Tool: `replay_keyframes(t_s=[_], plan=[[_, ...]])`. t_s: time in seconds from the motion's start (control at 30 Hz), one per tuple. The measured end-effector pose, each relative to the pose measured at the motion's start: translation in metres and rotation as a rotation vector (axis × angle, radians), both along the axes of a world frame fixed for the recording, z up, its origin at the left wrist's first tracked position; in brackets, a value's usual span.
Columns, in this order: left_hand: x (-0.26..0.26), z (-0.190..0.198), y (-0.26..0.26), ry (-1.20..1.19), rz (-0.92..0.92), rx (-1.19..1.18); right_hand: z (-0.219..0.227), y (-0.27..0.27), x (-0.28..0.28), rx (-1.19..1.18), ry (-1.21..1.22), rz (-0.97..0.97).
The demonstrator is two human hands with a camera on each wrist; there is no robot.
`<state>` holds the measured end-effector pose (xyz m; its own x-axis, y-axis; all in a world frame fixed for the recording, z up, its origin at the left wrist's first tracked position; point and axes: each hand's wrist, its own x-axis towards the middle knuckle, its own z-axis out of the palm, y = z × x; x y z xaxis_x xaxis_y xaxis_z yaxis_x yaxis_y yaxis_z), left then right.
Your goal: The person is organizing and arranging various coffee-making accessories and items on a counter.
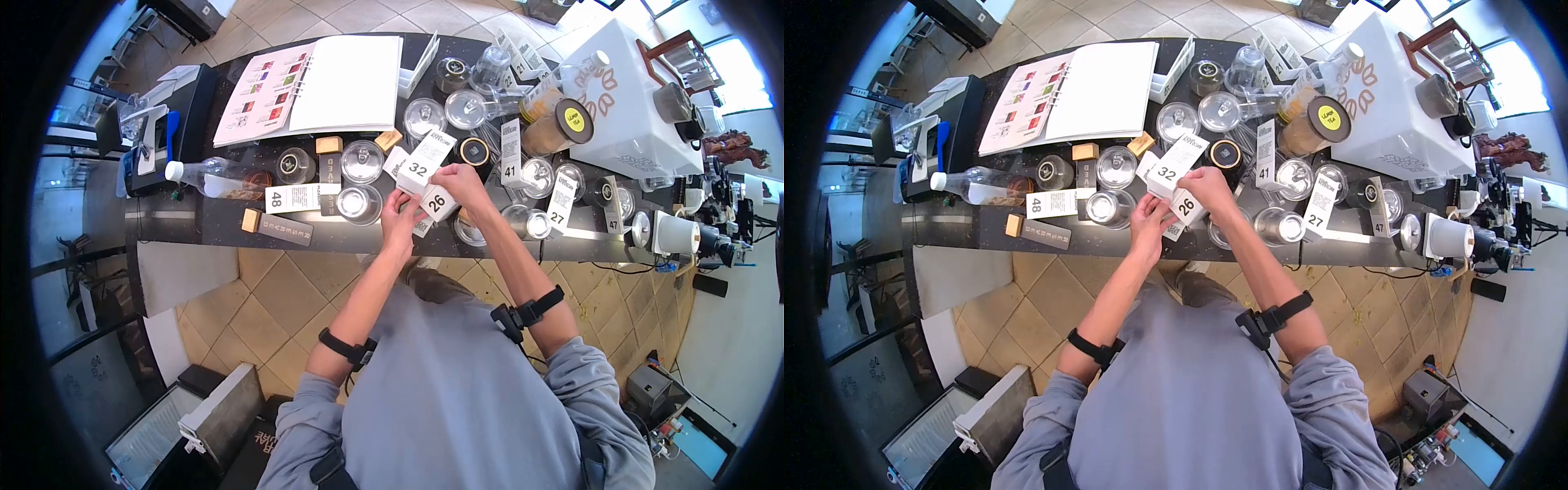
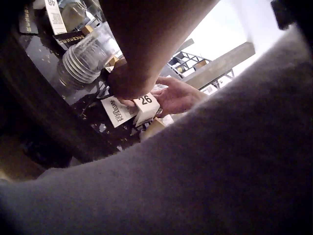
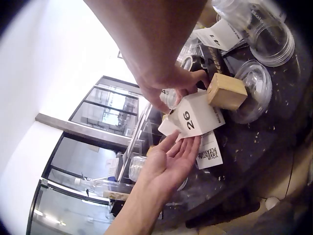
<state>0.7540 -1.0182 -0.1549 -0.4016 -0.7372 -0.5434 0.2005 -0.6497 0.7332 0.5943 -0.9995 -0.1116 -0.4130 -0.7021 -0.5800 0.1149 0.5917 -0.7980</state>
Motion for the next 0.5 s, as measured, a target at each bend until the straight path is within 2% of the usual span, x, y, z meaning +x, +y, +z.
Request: replay_keyframes(t_s=[0.07, 0.13, 0.27, 0.33, 0.37, 0.5], plan=[[-0.001, 0.000, 0.000, 0.014, 0.004, 0.019, 0.001, -0.002, 0.001, -0.020, 0.048, 0.014], [-0.001, -0.001, -0.001, 0.013, 0.008, 0.025, 0.003, -0.003, 0.003, 0.000, 0.336, 0.094], [-0.004, 0.000, -0.002, 0.030, 0.016, 0.045, 0.002, -0.006, 0.000, -0.048, 0.331, 0.165], [-0.005, 0.001, -0.002, 0.020, 0.015, 0.030, -0.004, -0.011, -0.001, 0.015, 0.333, 0.263], [-0.005, 0.001, -0.001, 0.009, 0.019, 0.018, 0.005, -0.008, 0.002, 0.055, 0.378, 0.249], [-0.005, -0.003, -0.002, 0.027, 0.021, -0.012, -0.011, -0.010, 0.004, 0.009, 0.314, 0.122]])
